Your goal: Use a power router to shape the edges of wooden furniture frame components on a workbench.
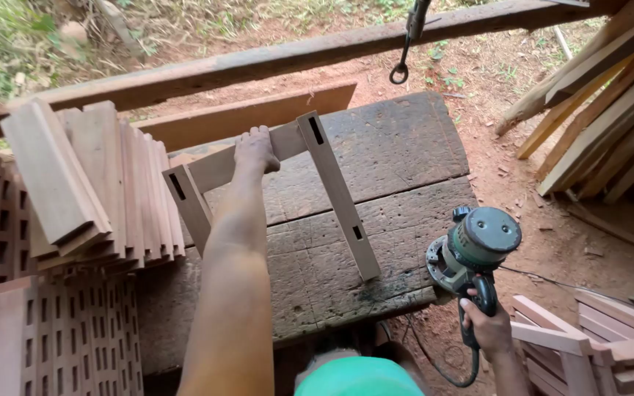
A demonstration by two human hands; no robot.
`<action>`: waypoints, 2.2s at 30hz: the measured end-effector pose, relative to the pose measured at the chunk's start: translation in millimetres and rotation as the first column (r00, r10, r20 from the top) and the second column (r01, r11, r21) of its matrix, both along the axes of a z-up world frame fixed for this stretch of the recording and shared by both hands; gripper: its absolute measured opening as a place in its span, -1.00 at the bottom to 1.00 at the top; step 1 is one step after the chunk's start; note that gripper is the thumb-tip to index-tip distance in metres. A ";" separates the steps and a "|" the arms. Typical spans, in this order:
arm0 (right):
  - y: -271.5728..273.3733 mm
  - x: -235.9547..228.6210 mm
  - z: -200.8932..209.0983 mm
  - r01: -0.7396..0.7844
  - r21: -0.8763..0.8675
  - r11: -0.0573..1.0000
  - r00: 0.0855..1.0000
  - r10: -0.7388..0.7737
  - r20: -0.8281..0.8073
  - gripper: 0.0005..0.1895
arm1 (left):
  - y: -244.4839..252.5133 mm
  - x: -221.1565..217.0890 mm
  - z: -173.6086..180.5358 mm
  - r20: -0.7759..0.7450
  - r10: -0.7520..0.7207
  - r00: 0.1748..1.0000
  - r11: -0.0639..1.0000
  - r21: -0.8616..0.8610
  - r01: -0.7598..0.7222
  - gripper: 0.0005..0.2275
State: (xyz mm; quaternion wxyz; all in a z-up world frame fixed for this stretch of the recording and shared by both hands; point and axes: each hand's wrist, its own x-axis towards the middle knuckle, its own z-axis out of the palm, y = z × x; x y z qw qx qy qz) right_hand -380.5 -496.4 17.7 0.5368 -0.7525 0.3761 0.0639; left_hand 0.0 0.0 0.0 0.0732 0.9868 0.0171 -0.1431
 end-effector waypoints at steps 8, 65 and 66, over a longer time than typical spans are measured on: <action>2.8 3.2 -0.8 -0.036 -0.003 0.999 0.999 0.036 -0.005 -0.67 | -1.7 24.1 -56.3 -0.060 0.045 0.997 0.997 0.058 -0.041 -0.47; -14.9 -4.9 -9.5 -0.088 0.066 0.994 0.996 0.088 0.003 -0.61 | -12.8 -376.0 -140.4 -0.036 0.790 0.611 0.573 -0.309 -0.759 -0.25; -21.8 -10.5 -15.2 -0.090 0.065 0.994 0.996 0.090 0.001 -0.61 | -19.6 -376.3 -140.9 -0.039 0.792 0.610 0.571 -0.308 -0.761 -0.25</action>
